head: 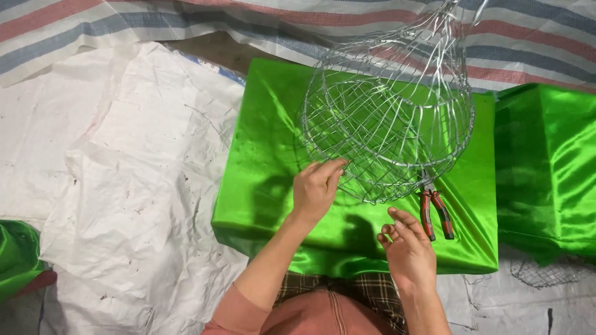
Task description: Inspecting a wire mesh structure by rotating it and checking the joints and mesh integrity.
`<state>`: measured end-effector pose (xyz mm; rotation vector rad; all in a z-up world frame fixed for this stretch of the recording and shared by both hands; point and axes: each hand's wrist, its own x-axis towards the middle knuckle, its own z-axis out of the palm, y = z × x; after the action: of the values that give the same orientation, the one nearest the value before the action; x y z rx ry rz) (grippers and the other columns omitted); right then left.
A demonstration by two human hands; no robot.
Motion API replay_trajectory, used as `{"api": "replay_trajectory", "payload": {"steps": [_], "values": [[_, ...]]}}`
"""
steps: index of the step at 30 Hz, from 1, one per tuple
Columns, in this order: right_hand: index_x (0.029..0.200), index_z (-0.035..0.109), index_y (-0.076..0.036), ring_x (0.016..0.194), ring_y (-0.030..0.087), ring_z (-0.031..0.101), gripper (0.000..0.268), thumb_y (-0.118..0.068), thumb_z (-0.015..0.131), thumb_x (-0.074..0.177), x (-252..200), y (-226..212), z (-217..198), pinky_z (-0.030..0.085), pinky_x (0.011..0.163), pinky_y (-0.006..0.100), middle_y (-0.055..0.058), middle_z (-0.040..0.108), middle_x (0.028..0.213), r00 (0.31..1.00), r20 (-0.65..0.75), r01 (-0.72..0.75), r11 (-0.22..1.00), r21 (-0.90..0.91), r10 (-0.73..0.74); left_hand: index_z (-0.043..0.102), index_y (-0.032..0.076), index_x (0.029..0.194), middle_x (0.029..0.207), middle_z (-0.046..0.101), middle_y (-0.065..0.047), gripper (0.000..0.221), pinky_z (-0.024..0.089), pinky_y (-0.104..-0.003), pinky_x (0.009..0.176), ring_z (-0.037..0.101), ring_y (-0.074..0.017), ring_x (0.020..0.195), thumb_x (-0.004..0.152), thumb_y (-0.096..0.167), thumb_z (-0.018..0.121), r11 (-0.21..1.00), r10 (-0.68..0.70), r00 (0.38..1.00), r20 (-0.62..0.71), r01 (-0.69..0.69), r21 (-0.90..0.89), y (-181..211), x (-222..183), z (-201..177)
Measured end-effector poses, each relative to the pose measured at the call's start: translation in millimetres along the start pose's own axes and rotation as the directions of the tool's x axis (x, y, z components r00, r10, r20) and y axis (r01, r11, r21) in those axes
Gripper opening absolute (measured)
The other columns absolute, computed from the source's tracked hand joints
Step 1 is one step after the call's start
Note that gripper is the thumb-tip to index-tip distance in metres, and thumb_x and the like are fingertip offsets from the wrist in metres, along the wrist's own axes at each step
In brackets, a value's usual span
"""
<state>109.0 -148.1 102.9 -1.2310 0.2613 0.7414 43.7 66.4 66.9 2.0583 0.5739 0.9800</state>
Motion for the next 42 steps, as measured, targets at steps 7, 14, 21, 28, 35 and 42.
{"api": "replay_trajectory", "payload": {"steps": [7,14,21,28,35,42], "values": [[0.137,0.055,-0.009,0.114,0.027,0.053,0.048,-0.021,0.060,0.091,16.8,17.3,20.5,0.045,0.105,0.039,0.015,0.056,0.136,0.973,-0.111,-0.183,0.966,0.183,0.205,0.073,0.016,0.117,0.083,0.079,0.003,0.023,0.059,-0.028,0.061,0.077,-0.0088,0.070,0.097,0.015,0.062,0.992,-0.093,0.989,0.111,0.102,-0.080,43.5,40.4,2.1],[0.117,0.061,-0.005,0.118,0.043,0.063,0.019,-0.009,0.063,0.098,75.4,61.0,11.7,0.055,0.102,0.056,0.024,0.059,0.133,0.988,0.094,-0.155,0.717,0.680,0.125,0.074,0.008,0.116,0.094,0.078,-0.016,0.025,0.061,-0.045,0.080,0.076,-0.0313,0.082,0.095,0.000,0.063,0.952,-0.145,0.971,0.190,0.189,-0.239,56.2,29.6,-17.1],[0.116,0.060,-0.009,0.115,0.041,0.067,0.015,-0.013,0.059,0.101,63.0,58.7,18.6,0.059,0.098,0.054,0.024,0.064,0.131,0.988,0.004,-0.128,0.792,0.597,0.156,0.054,-0.003,0.123,0.116,0.060,-0.022,0.044,0.058,-0.048,0.090,0.062,-0.0362,0.108,0.085,0.003,0.075,0.935,-0.352,0.928,-0.120,0.341,-0.098,24.4,-26.0,-11.5],[0.113,0.061,-0.011,0.111,0.037,0.070,0.013,-0.016,0.060,0.101,62.7,58.7,6.3,0.062,0.093,0.051,0.023,0.067,0.130,0.988,-0.018,-0.123,0.839,0.530,0.156,0.053,0.000,0.120,0.112,0.062,-0.019,0.053,0.060,-0.045,0.088,0.067,-0.0350,0.106,0.082,0.019,0.085,0.962,-0.269,0.959,-0.093,0.272,0.024,-13.4,-50.7,39.1],[0.110,0.063,-0.009,0.106,0.038,0.071,0.011,-0.015,0.061,0.100,56.6,52.0,7.2,0.063,0.089,0.051,0.025,0.067,0.128,0.987,-0.007,-0.131,0.832,0.539,0.160,0.054,0.002,0.121,0.102,0.073,-0.018,0.042,0.064,-0.044,0.081,0.074,-0.0319,0.096,0.088,0.010,0.079,0.980,-0.185,0.978,-0.098,0.190,0.050,-20.7,-45.9,26.4],[0.115,0.064,-0.010,0.108,0.039,0.070,0.016,-0.016,0.061,0.100,58.7,47.5,-4.8,0.063,0.089,0.052,0.023,0.068,0.127,0.988,-0.012,-0.125,0.849,0.513,0.153,0.053,0.000,0.125,0.110,0.070,-0.018,0.039,0.061,-0.043,0.077,0.072,-0.0312,0.089,0.091,0.003,0.070,0.892,-0.367,0.919,-0.143,0.304,-0.335,-25.9,-52.1,12.3]]}}
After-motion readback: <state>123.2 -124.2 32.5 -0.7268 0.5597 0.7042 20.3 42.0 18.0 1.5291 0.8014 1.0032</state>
